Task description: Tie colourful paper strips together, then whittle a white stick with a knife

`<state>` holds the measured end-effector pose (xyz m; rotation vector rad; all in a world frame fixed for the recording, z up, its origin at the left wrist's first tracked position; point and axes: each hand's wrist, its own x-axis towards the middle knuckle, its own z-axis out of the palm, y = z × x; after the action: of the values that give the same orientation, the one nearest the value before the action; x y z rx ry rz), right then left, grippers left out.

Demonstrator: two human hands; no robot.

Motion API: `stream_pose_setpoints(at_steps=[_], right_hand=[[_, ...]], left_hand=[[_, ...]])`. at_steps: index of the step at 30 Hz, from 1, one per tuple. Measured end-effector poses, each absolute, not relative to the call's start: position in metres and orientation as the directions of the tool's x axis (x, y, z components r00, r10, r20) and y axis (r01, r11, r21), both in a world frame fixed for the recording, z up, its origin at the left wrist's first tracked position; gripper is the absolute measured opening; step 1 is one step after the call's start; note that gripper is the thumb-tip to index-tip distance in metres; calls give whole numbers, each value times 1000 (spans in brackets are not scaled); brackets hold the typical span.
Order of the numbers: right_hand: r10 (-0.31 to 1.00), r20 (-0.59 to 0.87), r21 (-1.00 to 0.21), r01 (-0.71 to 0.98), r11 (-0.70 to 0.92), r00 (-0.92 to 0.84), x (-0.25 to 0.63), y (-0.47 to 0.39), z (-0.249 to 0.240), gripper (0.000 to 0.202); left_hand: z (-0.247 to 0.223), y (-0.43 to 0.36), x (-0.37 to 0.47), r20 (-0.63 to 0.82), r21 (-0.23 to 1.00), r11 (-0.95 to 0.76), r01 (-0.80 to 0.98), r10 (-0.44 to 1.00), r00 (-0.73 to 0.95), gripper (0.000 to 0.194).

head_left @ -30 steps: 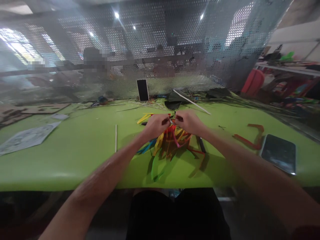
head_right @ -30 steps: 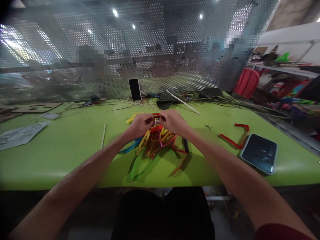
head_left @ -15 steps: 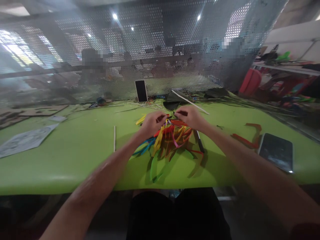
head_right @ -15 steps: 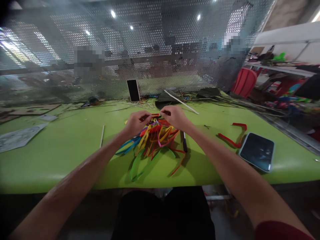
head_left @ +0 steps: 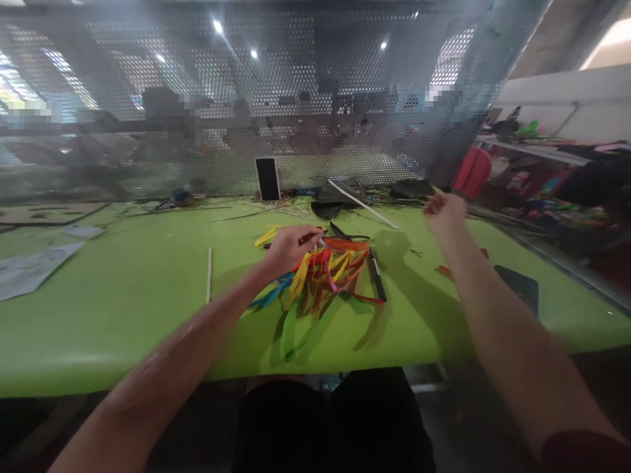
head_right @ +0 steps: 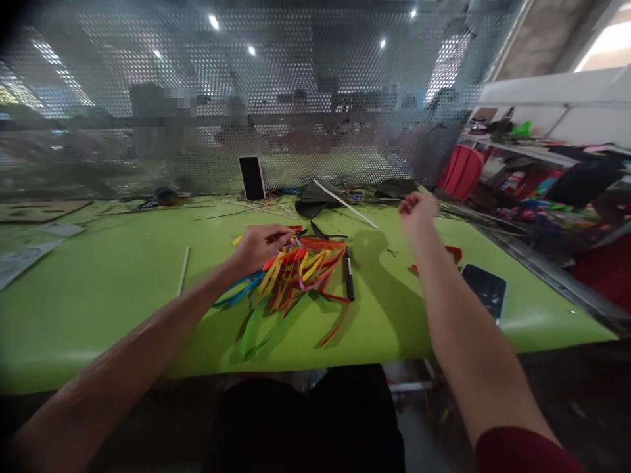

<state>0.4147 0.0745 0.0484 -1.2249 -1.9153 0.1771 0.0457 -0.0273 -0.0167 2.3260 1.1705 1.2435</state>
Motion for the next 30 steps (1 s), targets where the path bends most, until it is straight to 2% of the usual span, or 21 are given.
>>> stream_pose_setpoints(at_steps=[2, 5, 6, 7, 9, 11, 13, 18, 22, 26, 30], right_hand=[[831, 547, -602, 644, 472, -99, 388, 73, 36, 34], [866, 488, -695, 552, 461, -110, 336, 59, 23, 18], [870, 460, -702, 528, 478, -176, 320, 51, 21, 12], [850, 416, -687, 500, 527, -325, 306, 41, 20, 10], [746, 412, -596, 465, 655, -523, 283, 21, 17, 8], [679, 356, -562, 434, 704, -642, 267, 4, 14, 12], [640, 343, -529, 421, 737, -688, 258, -6, 11, 11], [645, 392, -494, 442, 749, -655, 250, -7, 4, 17], [725, 379, -577, 465, 671, -575, 254, -6, 7, 20], [719, 391, -686, 338, 644, -575, 257, -9, 12, 19], [707, 420, -675, 326, 662, -569, 256, -12, 11, 11]], left_hand=[[-17, -28, 46, 568, 591, -632, 501, 767, 298, 26], [-17, -29, 45, 558, 640, -617, 458, 783, 275, 27], [-18, -29, 45, 556, 648, -615, 449, 785, 273, 27], [-18, -29, 45, 557, 652, -616, 443, 785, 272, 27], [-18, -29, 45, 567, 642, -621, 449, 779, 267, 27], [-18, -30, 46, 579, 624, -625, 470, 773, 258, 26], [-16, -32, 47, 583, 610, -621, 492, 772, 252, 25], [-11, -36, 50, 590, 541, -628, 559, 757, 279, 22], [-11, -36, 50, 613, 485, -646, 589, 732, 298, 21], [-11, -36, 50, 613, 442, -651, 617, 721, 323, 16], [-13, -36, 50, 629, 384, -663, 642, 697, 344, 13]])
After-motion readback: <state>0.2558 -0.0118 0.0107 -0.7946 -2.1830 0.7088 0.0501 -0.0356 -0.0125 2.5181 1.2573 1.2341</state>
